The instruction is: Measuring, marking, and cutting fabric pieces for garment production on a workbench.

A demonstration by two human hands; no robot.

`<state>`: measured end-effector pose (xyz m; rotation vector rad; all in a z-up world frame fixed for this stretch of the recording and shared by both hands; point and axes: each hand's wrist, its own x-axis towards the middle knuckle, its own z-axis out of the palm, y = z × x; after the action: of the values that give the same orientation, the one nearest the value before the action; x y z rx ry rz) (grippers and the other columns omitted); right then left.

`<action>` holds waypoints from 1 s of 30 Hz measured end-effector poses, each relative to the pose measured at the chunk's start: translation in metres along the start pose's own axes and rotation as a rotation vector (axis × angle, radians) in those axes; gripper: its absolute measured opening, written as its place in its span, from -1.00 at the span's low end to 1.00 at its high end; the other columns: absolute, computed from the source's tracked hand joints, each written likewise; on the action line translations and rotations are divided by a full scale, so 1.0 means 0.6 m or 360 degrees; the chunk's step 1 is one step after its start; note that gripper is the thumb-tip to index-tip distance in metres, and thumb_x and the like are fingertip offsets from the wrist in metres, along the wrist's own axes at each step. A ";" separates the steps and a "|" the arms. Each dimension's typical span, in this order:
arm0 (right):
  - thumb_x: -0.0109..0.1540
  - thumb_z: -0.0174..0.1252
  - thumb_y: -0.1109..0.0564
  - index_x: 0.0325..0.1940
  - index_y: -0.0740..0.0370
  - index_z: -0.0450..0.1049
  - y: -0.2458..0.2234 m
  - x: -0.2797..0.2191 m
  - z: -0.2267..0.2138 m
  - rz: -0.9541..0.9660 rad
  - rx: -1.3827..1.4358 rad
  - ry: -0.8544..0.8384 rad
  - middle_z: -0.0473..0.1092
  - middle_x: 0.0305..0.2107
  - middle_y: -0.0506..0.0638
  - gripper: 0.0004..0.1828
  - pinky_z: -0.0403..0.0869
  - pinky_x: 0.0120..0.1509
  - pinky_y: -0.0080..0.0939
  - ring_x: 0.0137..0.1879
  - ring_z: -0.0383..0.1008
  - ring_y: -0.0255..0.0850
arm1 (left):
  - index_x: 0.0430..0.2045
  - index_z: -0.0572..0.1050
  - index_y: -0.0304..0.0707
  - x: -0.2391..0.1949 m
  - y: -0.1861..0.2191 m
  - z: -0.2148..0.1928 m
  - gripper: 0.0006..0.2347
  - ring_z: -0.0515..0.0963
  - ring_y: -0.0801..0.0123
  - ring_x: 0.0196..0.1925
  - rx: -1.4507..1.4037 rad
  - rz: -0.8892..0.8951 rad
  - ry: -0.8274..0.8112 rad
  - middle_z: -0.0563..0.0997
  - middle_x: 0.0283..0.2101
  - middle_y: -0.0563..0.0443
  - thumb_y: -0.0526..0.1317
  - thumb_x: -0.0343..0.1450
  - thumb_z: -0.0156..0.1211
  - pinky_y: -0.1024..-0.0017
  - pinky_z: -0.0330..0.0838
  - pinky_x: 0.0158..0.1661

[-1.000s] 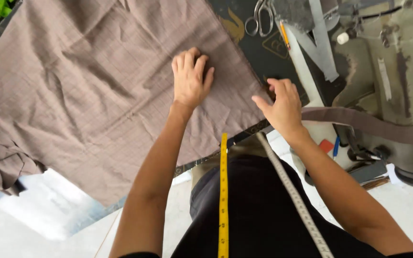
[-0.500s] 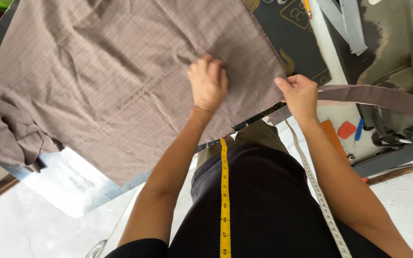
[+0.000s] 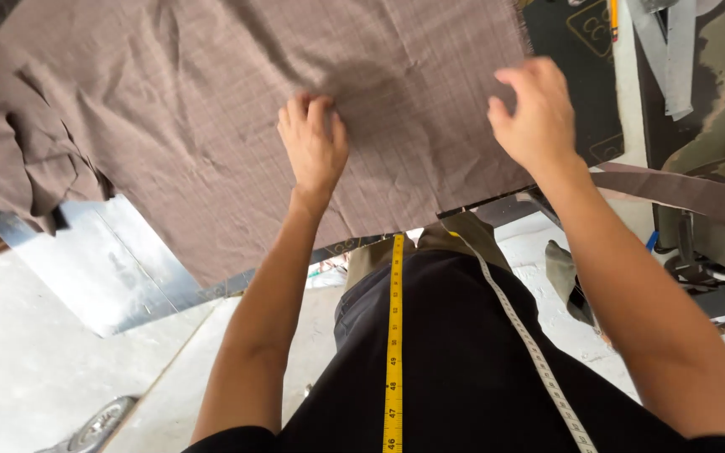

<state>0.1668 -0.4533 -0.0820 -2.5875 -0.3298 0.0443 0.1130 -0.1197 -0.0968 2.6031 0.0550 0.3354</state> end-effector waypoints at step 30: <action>0.41 0.40 0.05 0.41 0.38 0.58 -0.091 0.107 0.069 -0.0677 -0.0370 -0.0223 0.13 0.36 0.39 -0.46 0.19 0.35 0.51 0.37 0.12 0.46 | 0.57 -0.05 -0.02 -0.105 -0.356 -0.128 -0.42 -0.19 0.10 0.66 0.0858 -0.0729 -0.0191 -0.17 0.60 -0.10 0.24 0.70 -0.28 -0.12 -0.22 0.56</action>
<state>0.2127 -0.3720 -0.0877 -2.6871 -0.9811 0.0371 0.0383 0.0967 -0.1523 3.0112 0.7825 -0.0101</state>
